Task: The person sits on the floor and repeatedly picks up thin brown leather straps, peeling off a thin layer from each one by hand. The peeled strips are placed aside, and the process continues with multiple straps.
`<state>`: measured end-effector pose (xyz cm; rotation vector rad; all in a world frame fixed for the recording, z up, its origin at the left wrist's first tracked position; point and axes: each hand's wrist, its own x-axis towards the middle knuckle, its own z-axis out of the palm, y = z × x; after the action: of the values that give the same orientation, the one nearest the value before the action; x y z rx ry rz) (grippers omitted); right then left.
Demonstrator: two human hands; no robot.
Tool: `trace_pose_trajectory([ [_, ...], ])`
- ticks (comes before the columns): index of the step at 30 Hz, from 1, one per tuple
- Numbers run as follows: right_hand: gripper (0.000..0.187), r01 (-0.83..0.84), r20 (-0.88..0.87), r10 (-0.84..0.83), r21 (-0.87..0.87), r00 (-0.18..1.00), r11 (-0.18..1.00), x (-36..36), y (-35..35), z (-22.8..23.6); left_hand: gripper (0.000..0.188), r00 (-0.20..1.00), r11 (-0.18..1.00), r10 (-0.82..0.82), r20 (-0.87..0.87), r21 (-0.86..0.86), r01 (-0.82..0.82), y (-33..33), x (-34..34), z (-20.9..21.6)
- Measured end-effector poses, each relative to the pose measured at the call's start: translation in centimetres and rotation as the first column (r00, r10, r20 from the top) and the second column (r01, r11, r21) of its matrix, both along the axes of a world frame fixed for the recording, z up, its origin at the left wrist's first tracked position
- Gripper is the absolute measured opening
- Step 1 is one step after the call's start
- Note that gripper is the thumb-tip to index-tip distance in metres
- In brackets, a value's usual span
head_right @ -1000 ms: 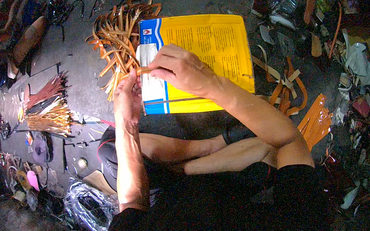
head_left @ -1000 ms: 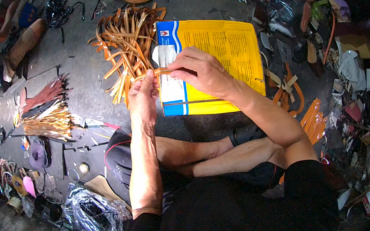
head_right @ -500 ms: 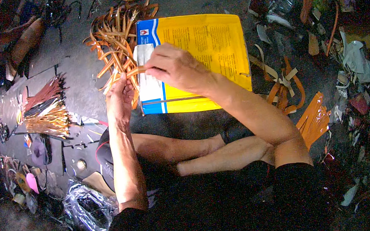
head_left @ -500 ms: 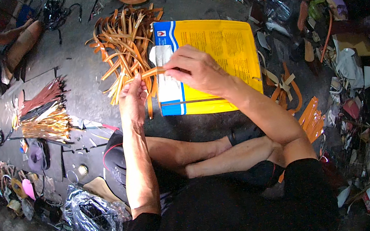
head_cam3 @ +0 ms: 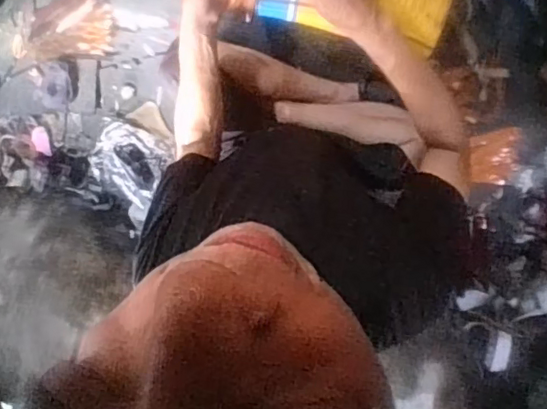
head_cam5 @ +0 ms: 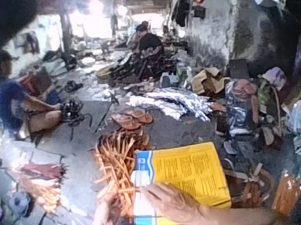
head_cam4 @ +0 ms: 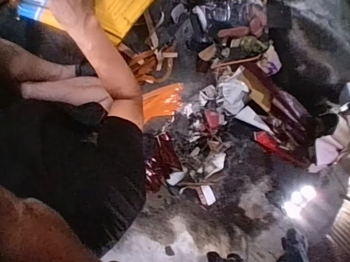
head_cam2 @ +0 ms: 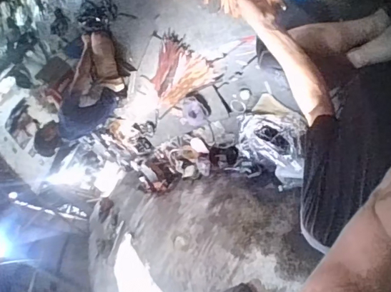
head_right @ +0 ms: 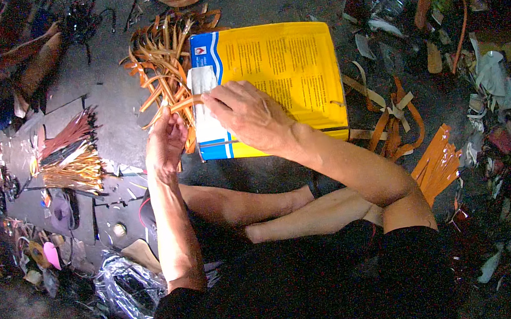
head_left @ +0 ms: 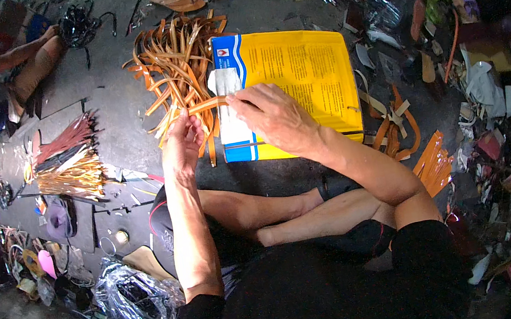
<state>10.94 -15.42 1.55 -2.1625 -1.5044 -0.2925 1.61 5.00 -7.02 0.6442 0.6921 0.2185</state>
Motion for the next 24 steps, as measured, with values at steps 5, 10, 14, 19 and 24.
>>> trace_pose_trajectory([
  [5,0.039,0.024,-0.138,-0.024,-0.005,0.99,1.0,0.4,-1.5,0.6,0.025,0.999,0.936,-0.027,0.031,0.351,0.014,4.4,1.0,3.3],
  [10,0.038,0.29,-0.063,-0.284,0.265,0.957,0.92,4.0,-9.2,4.4,0.041,0.959,0.675,-0.212,0.188,0.737,0.005,4.9,3.9,16.5],
  [14,0.025,0.578,-0.302,-0.493,0.45,0.816,0.681,9.0,-21.4,7.1,0.044,0.954,0.569,-0.298,0.028,0.808,0.154,6.5,4.6,14.0],
  [19,0.035,0.833,-0.333,-0.813,-0.121,0.478,0.54,12.3,-34.6,-3.0,0.056,0.972,0.506,-0.173,-0.161,0.832,0.228,4.1,1.1,5.5],
  [24,0.032,0.833,0.196,-0.901,-0.493,0.388,0.251,9.5,-35.6,-12.5,0.044,0.977,0.474,-0.168,-0.13,0.859,0.196,-0.5,-0.3,6.7],
])
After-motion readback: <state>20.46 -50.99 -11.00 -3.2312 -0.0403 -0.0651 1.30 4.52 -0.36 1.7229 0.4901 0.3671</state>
